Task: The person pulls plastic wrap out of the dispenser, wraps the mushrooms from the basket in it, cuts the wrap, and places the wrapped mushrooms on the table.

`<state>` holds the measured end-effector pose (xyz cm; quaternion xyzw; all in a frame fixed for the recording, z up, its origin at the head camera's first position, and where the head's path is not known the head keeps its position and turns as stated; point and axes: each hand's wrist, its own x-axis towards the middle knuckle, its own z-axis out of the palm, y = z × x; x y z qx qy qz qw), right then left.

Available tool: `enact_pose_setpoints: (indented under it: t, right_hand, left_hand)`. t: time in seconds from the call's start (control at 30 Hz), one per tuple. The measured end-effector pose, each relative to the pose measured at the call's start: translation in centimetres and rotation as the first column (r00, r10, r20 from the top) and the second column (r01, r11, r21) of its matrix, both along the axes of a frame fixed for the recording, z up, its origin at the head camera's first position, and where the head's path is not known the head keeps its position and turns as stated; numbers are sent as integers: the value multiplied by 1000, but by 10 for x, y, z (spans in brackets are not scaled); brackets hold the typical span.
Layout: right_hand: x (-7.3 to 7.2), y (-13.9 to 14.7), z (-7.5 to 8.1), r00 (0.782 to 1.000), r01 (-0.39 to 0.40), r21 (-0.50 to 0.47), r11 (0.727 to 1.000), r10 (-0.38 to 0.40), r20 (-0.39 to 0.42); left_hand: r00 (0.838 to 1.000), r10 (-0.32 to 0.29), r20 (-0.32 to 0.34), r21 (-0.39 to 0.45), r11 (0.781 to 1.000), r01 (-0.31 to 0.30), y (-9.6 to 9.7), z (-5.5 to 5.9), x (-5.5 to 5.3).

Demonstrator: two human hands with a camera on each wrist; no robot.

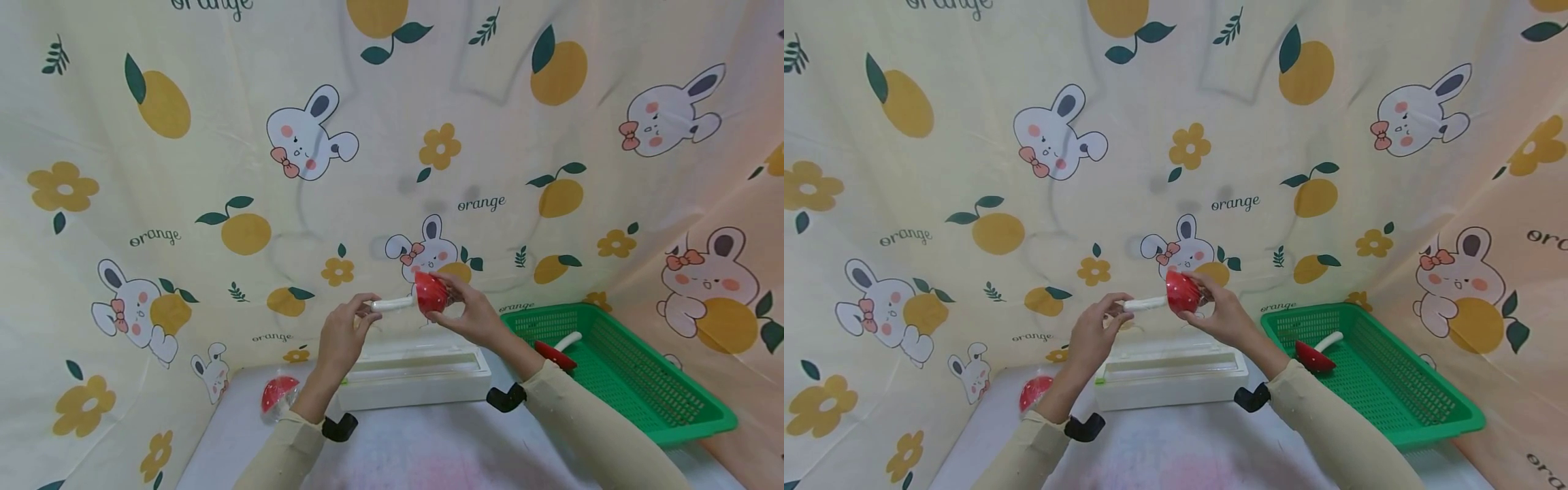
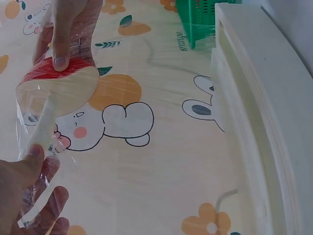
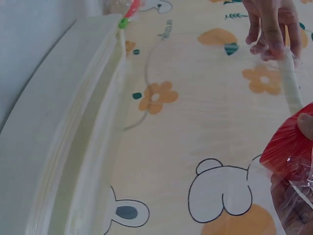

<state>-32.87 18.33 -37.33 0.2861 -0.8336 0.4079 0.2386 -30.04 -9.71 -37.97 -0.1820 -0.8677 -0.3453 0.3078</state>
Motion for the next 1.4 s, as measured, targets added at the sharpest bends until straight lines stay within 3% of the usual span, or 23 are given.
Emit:
enact_pose_setpoints:
  t: [0.37,0.6,0.9,1.07,1.27,1.4]
  right_hand:
    - [10,-3,8,1000,-4,-16,1000,4,-4]
    - [24,-1,9,999,-25,-25,999,26,35]
    - [55,2,-9,996,-7,4,1000,7,86]
    - [78,4,-18,987,-9,17,1000,6,162]
    - [99,10,-31,952,-2,32,999,-8,306]
    - [107,11,-43,916,-16,35,999,1,402]
  left_hand:
    - [1000,-4,-2,16,1000,4,-1,7,7]
    - [999,-37,11,42,998,36,-3,7,21]
    - [994,-88,59,67,994,84,-8,-10,49]
    - [990,-113,86,56,992,109,-11,-22,66]
    - [978,-169,122,17,986,168,-13,-37,84]
    - [978,-164,128,-43,984,171,-13,-50,94]
